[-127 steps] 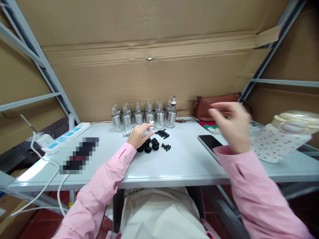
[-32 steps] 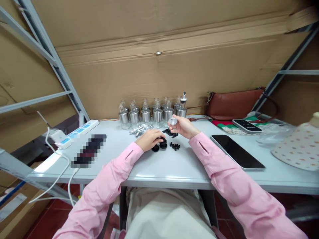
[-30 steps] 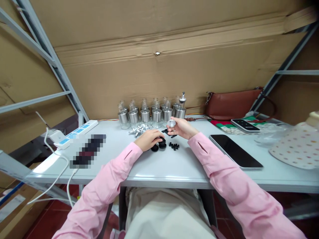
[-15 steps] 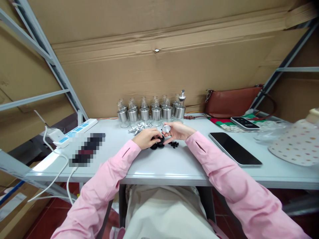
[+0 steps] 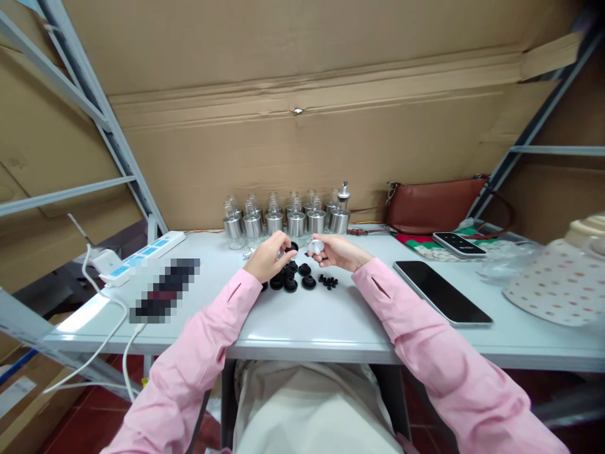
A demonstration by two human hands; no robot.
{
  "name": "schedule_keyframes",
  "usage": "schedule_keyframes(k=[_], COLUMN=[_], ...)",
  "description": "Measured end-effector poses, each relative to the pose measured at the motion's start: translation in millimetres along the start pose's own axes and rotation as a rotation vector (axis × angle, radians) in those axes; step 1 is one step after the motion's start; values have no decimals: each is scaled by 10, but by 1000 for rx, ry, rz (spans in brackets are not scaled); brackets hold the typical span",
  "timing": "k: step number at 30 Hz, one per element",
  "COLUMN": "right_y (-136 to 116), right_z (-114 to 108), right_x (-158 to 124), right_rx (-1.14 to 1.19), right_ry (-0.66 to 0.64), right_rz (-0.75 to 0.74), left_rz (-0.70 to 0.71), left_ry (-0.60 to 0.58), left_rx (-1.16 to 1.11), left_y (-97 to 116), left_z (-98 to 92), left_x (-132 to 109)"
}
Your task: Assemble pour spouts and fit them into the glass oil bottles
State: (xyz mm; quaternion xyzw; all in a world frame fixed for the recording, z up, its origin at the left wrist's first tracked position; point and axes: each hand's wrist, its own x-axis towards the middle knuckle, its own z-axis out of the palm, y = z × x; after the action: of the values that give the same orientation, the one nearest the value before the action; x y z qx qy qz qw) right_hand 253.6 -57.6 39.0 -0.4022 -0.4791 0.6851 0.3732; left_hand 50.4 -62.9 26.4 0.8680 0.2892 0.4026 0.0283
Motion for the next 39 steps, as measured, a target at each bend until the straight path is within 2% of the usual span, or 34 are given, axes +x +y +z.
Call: schedule_keyframes(k=[4, 8, 16, 20, 27, 32, 39], right_y=[7, 37, 74, 74, 104, 116, 115], right_z=[42, 108, 162, 163, 142, 158, 181], right_x=[9, 25, 22, 10, 23, 23, 19], right_rx=[181, 263, 162, 136, 99, 123, 148], right_ry=[76, 57, -23, -60, -104, -151, -152], right_rz=[-236, -297, -308, -353, -344, -327, -338], left_rz=[63, 136, 191, 135, 88, 89, 73], left_ry=[182, 256, 204, 184, 67, 47, 20], left_rx=[6, -2, -3, -38, 22, 42, 2], left_y=[28, 43, -1, -12, -15, -10, -3], left_z=[29, 54, 112, 125, 123, 114, 115], left_x=[3, 4, -11, -16, -30, -25, -21])
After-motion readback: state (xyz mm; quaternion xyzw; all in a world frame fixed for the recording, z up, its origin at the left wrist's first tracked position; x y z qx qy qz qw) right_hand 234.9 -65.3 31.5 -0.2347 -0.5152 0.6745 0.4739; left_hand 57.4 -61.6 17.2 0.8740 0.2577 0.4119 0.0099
